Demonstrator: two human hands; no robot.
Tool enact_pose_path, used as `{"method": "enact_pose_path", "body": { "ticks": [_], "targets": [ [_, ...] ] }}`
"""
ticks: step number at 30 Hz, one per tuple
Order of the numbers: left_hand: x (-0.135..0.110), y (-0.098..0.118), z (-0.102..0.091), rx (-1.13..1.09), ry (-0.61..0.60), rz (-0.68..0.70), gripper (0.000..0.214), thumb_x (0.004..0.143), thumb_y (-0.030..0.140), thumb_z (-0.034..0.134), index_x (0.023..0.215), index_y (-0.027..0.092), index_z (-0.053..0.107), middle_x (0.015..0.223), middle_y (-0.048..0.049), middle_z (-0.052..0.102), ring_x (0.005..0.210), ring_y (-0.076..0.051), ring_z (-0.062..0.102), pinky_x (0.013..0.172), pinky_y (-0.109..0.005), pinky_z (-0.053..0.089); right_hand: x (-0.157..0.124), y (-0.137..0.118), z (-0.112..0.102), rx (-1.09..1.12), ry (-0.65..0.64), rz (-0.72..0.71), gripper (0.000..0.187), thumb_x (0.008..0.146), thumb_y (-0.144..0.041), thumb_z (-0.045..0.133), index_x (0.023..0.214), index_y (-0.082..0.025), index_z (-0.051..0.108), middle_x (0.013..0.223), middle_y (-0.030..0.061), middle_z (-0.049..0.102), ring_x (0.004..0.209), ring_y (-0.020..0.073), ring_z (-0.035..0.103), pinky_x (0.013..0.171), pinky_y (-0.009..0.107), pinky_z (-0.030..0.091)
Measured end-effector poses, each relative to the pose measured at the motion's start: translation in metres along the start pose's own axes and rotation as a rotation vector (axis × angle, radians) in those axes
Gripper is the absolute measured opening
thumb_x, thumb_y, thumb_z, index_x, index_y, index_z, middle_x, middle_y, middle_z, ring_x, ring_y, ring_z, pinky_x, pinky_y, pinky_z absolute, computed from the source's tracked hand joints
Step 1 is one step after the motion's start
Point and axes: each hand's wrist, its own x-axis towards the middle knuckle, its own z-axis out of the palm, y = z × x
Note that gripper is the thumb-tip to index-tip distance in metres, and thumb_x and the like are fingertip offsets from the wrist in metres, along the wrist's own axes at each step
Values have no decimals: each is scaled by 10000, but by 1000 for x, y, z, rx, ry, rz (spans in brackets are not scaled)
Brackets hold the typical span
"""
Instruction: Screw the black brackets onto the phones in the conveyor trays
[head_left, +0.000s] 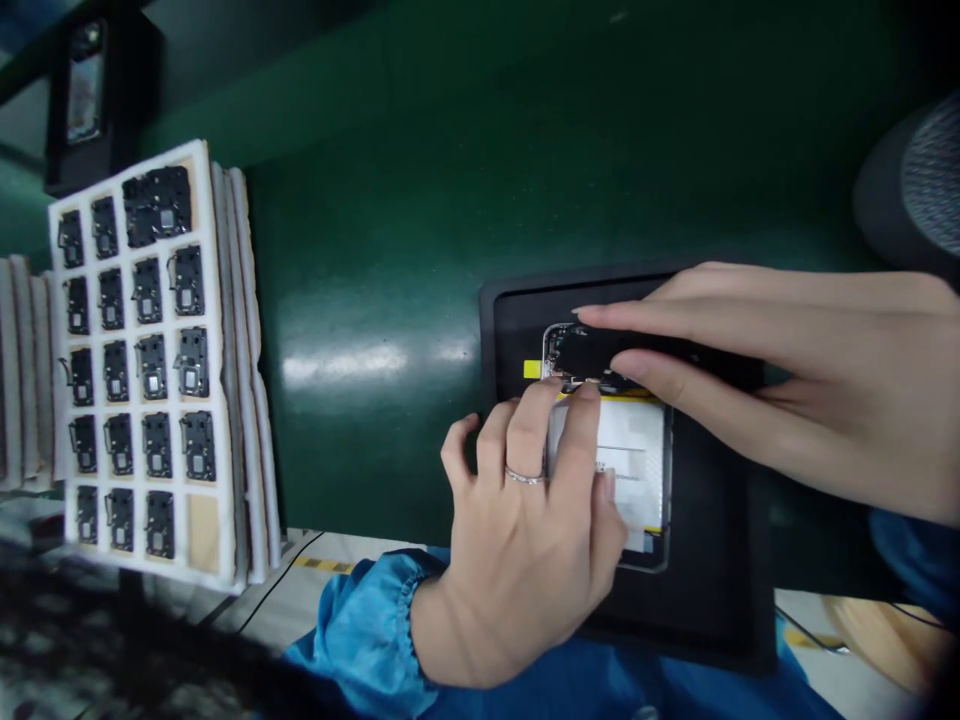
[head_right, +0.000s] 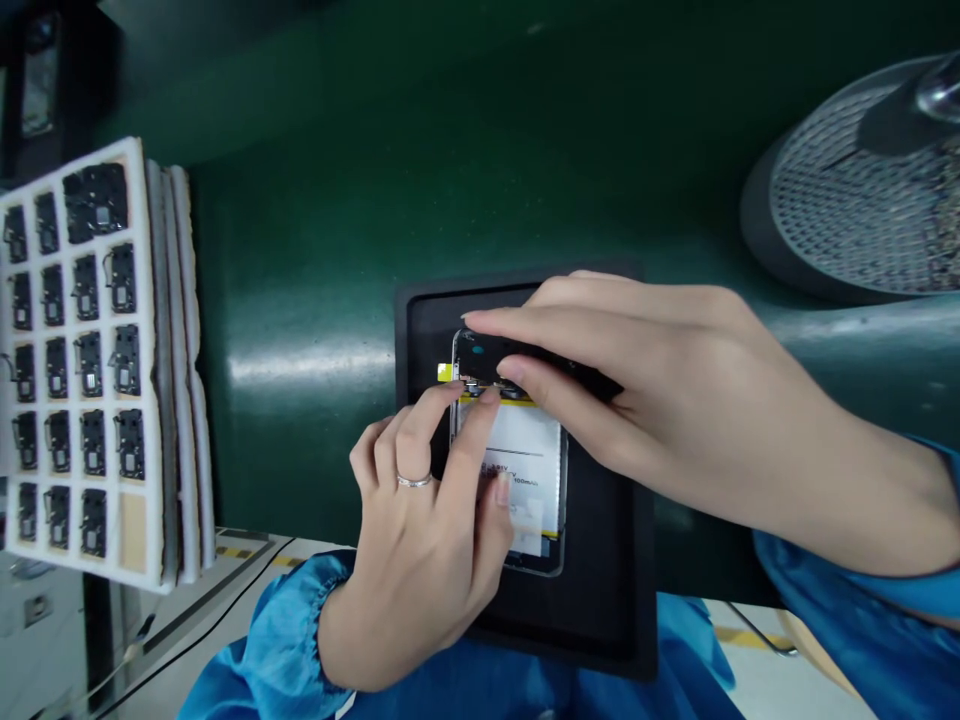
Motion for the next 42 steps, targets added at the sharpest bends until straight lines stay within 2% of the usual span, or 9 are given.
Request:
{"method": "enact_pose_path", "body": {
  "ticks": [11,19,25,29,33,35,37,40,42],
  "targets": [
    [5,1,3,151,136,59,473,1146,247,449,1536,131,690,1555,-160,761,1286,-333,745,1048,-602,597,0,4,2,-33,11,-20,366,1020,-410,440,1325,-278,593,1144,-45,667,1070,51,645,925,218,503],
    [6,1,0,205,133,93,459,1162,262,493,1532,114,722,1588,-77,765,1268,-330,784,1036,-623,596,-1,6,2,-40,5,-41,363,1019,-411,452,1332,-286,587,1143,-66,661,1061,24,631,939,187,488],
    [3,10,12,254,215,121,595,1194,406,533,1604,-6,660,1580,-146,759,1289,-388,807,1074,-531,697,0,6,2,-34,-2,-17,354,1015,-423,461,1327,-309,582,1144,-73,667,1020,34,647,890,222,509],
    [0,11,11,214,231,116,720,1164,504,638,1674,-2,589,1594,-199,737,1305,-446,813,1066,-579,744,0,10,1,-37,-10,5,376,1015,-496,428,1327,-349,577,1132,-72,687,1009,69,683,834,253,548],
    [11,-7,-15,67,152,168,594,1173,551,629,1536,85,694,1511,-176,796,1269,-362,844,998,-504,789,1,13,-1,-23,15,30,407,1017,-530,389,1366,-385,543,1292,-97,675,1124,103,712,800,225,594],
    [24,-21,-27,1,178,173,389,1186,428,649,1450,153,725,1371,-116,859,1159,-283,871,919,-431,791,3,11,-2,18,6,57,412,1017,-521,384,1383,-391,524,1262,-95,694,980,74,738,601,162,546],
    [38,-36,-31,-39,233,204,274,1176,296,672,1409,160,722,1356,-102,848,1186,-250,854,960,-394,766,6,8,-2,47,-15,66,431,1016,-503,384,1417,-384,489,1110,-78,737,754,39,706,467,142,455],
    [55,-54,-25,-65,236,326,293,1170,209,666,1458,161,690,1510,-116,783,1390,-259,776,1138,-429,694,8,6,-1,67,-26,58,467,1014,-465,393,1467,-360,428,974,-65,731,694,32,678,523,153,485],
    [60,-62,-19,-55,217,385,319,1167,174,664,1485,174,681,1520,-91,788,1401,-239,771,1160,-424,664,9,7,0,79,-26,55,479,1015,-443,399,1485,-352,399,990,-67,726,745,32,691,592,160,517]
  ]
}}
